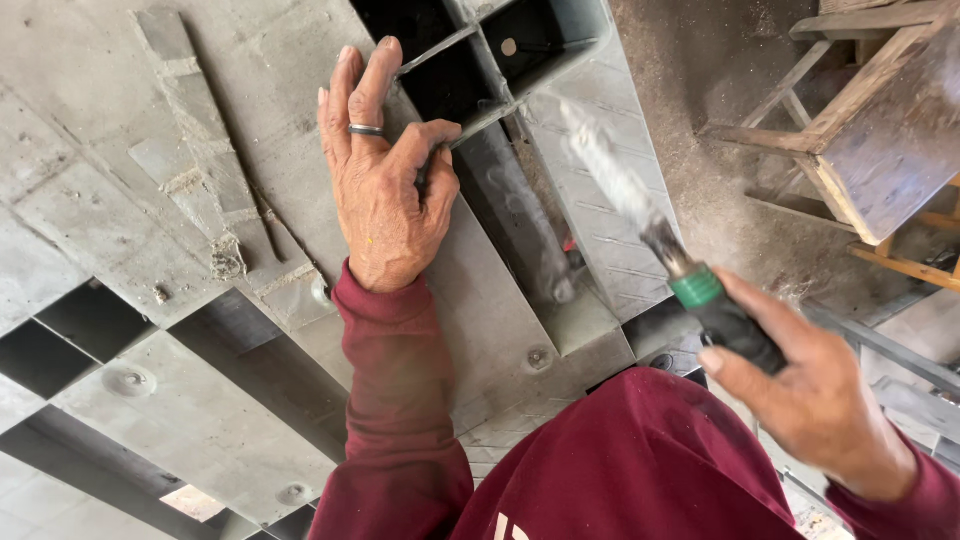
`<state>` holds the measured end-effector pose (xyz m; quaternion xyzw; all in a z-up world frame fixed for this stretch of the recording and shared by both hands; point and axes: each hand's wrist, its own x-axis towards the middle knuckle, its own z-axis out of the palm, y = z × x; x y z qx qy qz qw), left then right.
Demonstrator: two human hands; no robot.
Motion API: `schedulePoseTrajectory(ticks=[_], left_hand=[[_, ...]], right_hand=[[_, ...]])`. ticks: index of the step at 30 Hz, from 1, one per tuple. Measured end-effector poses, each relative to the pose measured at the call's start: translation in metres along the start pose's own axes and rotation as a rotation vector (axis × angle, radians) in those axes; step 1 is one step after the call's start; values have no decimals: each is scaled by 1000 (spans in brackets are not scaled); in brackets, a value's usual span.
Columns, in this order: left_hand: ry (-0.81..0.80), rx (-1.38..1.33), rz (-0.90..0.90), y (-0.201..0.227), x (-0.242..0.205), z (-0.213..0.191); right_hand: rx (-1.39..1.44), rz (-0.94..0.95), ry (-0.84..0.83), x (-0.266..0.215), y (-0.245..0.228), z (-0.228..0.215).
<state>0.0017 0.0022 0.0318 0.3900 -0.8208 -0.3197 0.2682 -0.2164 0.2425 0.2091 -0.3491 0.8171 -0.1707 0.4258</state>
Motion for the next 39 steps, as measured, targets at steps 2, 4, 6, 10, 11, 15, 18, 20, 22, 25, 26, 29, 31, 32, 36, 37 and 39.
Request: schedulePoseTrajectory(ticks=[2, 4, 6, 10, 11, 15, 18, 20, 22, 25, 26, 29, 31, 32, 36, 37, 39], left_hand=[[15, -11, 1, -2, 0, 0], [15, -15, -1, -3, -1, 1], [24, 5, 5, -4, -1, 3], [20, 2, -5, -4, -1, 3], [23, 10, -6, -3, -2, 3], [-9, 33, 12, 1, 1, -1], [-46, 53, 26, 5, 3, -3], [-52, 67, 30, 7, 5, -3], [-50, 78, 32, 8, 5, -4], [-47, 87, 26, 8, 5, -3], [-48, 82, 26, 8, 5, -4], [-68, 71, 27, 8, 5, -6], [-110, 53, 47, 9, 8, -9], [-118, 63, 45, 9, 8, -8], [-154, 97, 65, 17, 6, -6], [-153, 117, 95, 19, 5, -8], [-153, 13, 66, 15, -4, -4]], right_hand=[[-123, -194, -1, -7, -14, -3], [-269, -289, -22, -7, -25, 1], [-443, -287, -60, 1, -33, 5], [-644, -401, -47, 17, -49, 11], [-654, -366, -28, 18, -54, 12], [-774, -408, 24, 20, -69, 5], [-927, -270, -133, 22, -74, -8], [-960, -349, -111, 23, -77, -12], [-986, -392, -104, 26, -80, -14], [-1006, -398, -102, 29, -85, -14], [-1003, -398, -97, 28, -86, -15], [-971, -429, -88, 20, -76, -17], [-819, -398, -73, 9, -60, -18], [-682, -360, -55, 7, -47, -16], [41, -348, 13, -5, 9, -4], [180, -439, 69, -5, 20, 2], [589, 11, -157, -12, 40, 10]])
